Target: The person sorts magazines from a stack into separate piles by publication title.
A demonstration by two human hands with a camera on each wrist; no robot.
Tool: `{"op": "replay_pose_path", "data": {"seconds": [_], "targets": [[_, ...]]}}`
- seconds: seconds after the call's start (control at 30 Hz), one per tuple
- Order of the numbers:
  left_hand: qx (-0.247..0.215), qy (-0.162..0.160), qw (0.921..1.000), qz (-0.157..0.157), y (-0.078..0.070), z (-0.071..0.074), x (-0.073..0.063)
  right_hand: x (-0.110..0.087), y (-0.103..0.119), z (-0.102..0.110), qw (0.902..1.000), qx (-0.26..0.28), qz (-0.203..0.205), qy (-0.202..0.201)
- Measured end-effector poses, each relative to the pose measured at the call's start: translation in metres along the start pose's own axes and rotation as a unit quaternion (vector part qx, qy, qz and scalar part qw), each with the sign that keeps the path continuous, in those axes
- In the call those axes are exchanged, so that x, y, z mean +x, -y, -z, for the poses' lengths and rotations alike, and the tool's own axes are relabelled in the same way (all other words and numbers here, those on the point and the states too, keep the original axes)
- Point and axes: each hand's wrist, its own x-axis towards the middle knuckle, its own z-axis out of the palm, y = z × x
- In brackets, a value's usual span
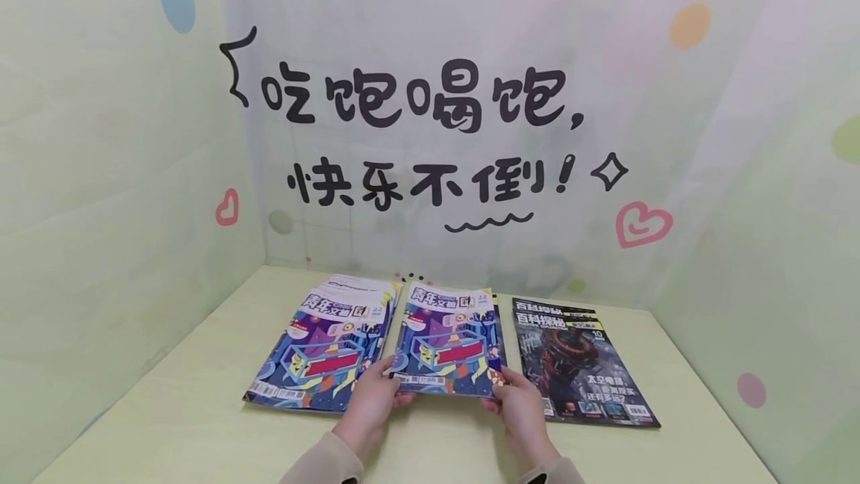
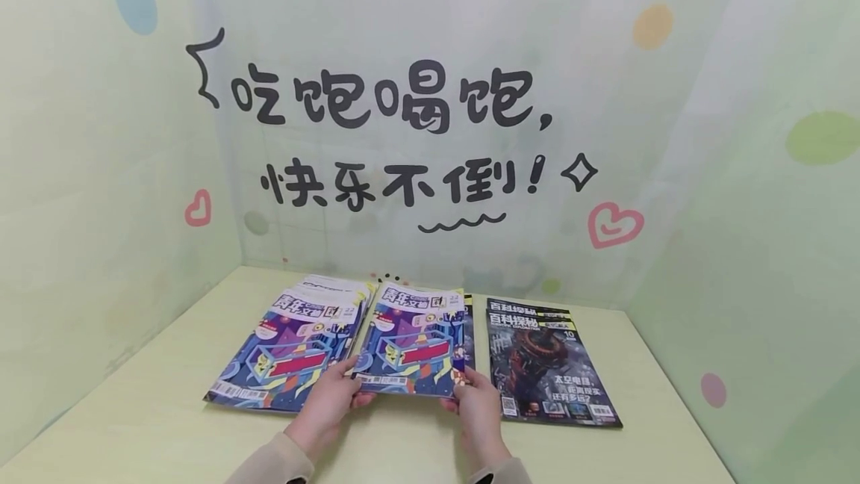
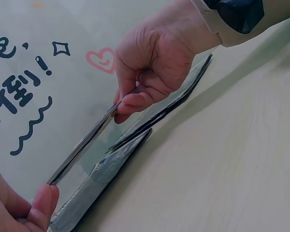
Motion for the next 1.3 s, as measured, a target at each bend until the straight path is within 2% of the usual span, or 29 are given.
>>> {"op": "replay_pose_path", "data": {"seconds": [0.2, 0.4, 0.53, 0.87, 1.1, 1.3], "targets": [[0.02, 0.0, 0.9998, 0.001, -0.005, 0.022, 0.0, -0.006, -0.001, -0.015, 0.9998, 0.007, 0.002, 0.019], [0.04, -0.02, 0.999, 0.009, -0.008, 0.053, -0.001, -0.015, -0.001, -0.039, 0.9982, 0.005, 0.002, 0.06], [0.051, -0.017, 0.9985, 0.004, -0.011, 0.074, -0.003, -0.02, -0.002, -0.055, 0.9965, 0.002, 0.008, 0.083], [0.071, -0.019, 0.9971, 0.017, -0.018, 0.121, -0.01, -0.034, -0.008, -0.096, 0.9944, -0.006, 0.012, 0.104], [0.095, -0.025, 0.9948, 0.026, -0.02, 0.148, -0.012, -0.042, -0.013, -0.119, 0.9929, -0.01, 0.015, 0.117], [0.115, -0.028, 0.9923, 0.037, -0.021, 0.167, -0.016, -0.045, -0.018, -0.134, 0.9894, -0.043, 0.001, 0.139]]}}
